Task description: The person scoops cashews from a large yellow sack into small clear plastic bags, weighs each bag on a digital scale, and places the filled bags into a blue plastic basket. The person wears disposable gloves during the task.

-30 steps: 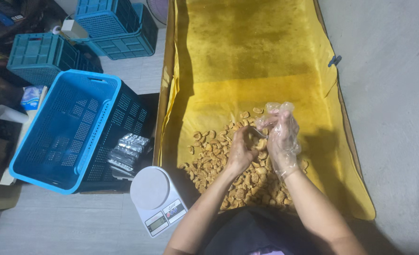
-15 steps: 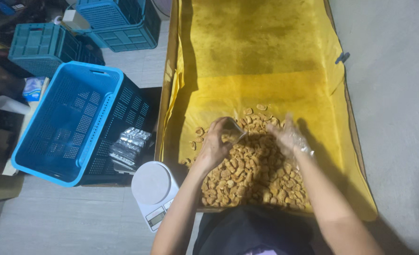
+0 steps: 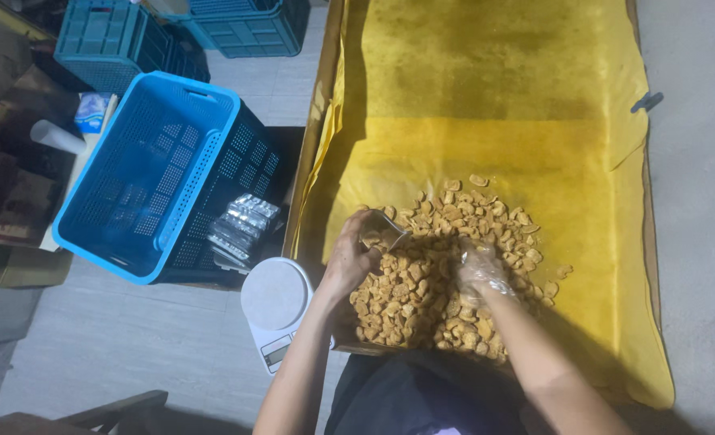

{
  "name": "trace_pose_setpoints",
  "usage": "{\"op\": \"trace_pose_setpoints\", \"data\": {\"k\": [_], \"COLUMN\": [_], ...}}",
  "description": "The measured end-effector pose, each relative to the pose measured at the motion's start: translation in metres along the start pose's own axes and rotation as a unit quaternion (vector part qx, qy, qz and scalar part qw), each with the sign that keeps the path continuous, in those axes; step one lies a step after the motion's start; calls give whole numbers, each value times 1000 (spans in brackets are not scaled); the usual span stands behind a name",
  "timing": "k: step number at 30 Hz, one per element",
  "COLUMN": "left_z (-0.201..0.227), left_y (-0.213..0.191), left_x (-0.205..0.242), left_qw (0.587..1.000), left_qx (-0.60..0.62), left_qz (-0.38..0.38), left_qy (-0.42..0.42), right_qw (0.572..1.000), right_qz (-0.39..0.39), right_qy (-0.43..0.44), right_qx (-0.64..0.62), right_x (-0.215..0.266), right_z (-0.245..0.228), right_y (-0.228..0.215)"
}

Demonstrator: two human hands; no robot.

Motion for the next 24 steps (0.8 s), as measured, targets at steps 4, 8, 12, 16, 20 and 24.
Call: {"op": "trace_pose_setpoints", "data": {"k": [4,8,12,16,20,24], "left_z": [16,29,40,49,69,84], "left_y": [-4,4,33,72,107,121], "left_x": [2,7,5,0,-1,1], "left_qw": [1000,995,988,994,990,982], "left_qx": [7,53,48,35,78,157], "left_qz": [-10,-60,-104,-107,-109,-93], "left_qy": [-11,-66,-105,-9,-32,-58], "right_qw": [1000,985,724,571,489,544], "right_qz": [16,-3,-107,-45,-35,40], "right_qy": [-18,33,-17,-130,-242,-227], "right_qx": [-20,-170,-681,-809,-837,-807], "right_x": [2,14,27,57,75,77], "right_z": [1,19,23,7,-22,-31], "right_y": [2,-19,-73,-116,-139,-145]}}
Point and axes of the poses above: each hand's wrist, its own x-axis away from the middle knuckle, its own y-axis out of the palm, z = x × y, the point moved 1 cm from there along -x, towards the middle knuckle, and after that the axes turned 14 degrees about z, right-handed, at the moved point
